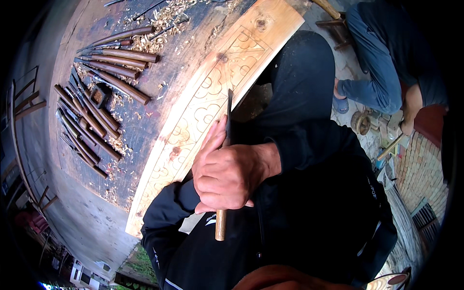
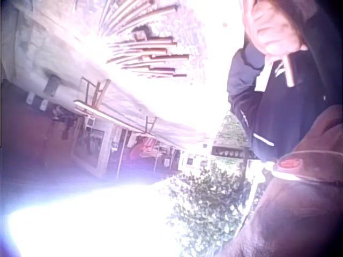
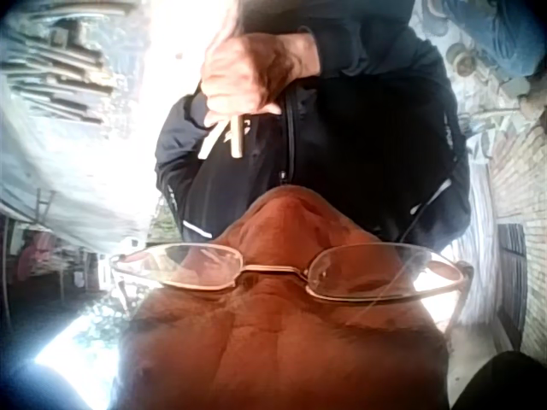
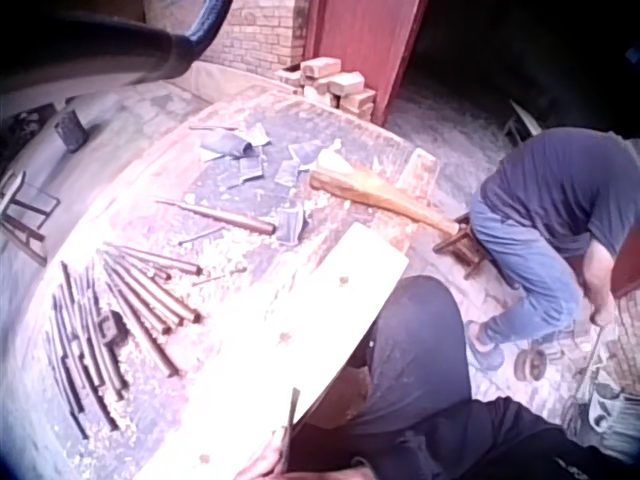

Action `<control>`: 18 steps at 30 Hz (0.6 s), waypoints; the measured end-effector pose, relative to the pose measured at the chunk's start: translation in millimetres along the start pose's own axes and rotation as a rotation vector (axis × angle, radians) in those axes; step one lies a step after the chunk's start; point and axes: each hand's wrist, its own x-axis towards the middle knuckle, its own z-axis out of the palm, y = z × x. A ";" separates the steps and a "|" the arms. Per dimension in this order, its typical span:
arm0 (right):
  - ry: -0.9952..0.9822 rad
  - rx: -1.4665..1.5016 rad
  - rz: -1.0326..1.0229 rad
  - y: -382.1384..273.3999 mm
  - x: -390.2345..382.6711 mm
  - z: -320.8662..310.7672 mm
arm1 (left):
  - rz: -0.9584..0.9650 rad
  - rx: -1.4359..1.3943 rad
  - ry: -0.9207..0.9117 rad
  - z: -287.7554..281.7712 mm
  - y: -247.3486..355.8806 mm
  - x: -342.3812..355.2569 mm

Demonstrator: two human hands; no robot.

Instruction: The person carves a decorative pattern into a wooden plank using a chisel and a wooden mallet. They repeatedly position the chisel along the design lines and strike it with the mallet to remove wood shavings.

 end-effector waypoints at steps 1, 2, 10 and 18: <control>0.001 -0.001 -0.002 0.1 0.1 0.2 | -0.032 0.043 0.068 3.5 -3.9 -5.2; 0.006 -0.004 -0.004 0.0 0.3 0.6 | 0.022 0.168 0.001 0.1 -4.7 -4.7; 0.008 0.000 0.004 0.1 -0.2 3.5 | 0.094 0.197 -0.273 -6.4 20.8 5.1; 0.017 -0.007 -0.008 1.8 2.7 1.2 | -0.026 0.134 -0.176 -14.8 7.8 -3.0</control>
